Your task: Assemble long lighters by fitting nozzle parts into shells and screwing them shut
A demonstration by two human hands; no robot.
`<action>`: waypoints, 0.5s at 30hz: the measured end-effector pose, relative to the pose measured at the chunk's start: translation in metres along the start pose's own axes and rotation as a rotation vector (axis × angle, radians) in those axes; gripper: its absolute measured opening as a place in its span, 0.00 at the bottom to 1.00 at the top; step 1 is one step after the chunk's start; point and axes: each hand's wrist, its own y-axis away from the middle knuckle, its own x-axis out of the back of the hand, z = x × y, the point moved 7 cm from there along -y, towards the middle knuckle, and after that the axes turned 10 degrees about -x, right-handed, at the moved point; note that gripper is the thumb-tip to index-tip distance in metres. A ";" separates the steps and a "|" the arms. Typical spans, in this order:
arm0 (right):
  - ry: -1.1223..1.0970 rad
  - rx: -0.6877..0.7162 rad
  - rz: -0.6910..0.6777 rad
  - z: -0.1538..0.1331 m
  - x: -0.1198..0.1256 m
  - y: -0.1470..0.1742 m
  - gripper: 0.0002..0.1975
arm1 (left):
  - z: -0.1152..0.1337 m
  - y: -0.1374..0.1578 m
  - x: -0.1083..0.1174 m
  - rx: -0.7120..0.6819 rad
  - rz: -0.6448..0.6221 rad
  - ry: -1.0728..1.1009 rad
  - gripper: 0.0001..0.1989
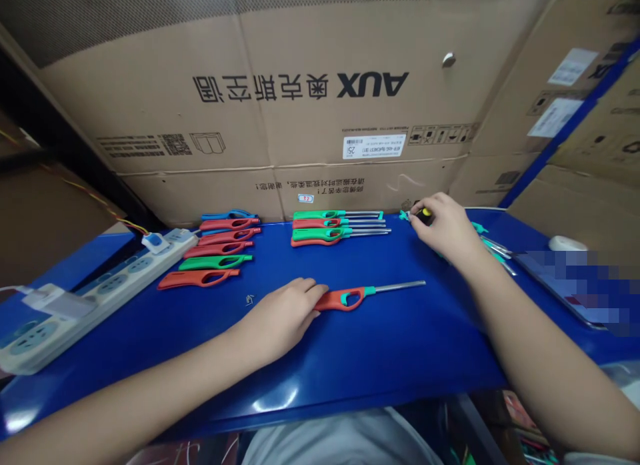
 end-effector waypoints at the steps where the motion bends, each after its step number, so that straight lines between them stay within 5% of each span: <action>1: 0.019 -0.009 -0.021 0.003 -0.004 0.001 0.05 | -0.002 -0.003 0.000 -0.011 -0.013 -0.005 0.16; 7: 0.197 -0.143 -0.200 0.028 -0.034 0.002 0.12 | -0.034 -0.023 0.033 -0.076 0.103 -0.077 0.15; 15: 0.198 -0.192 -0.274 0.044 -0.067 0.003 0.16 | -0.104 -0.072 0.075 0.027 0.265 -0.189 0.17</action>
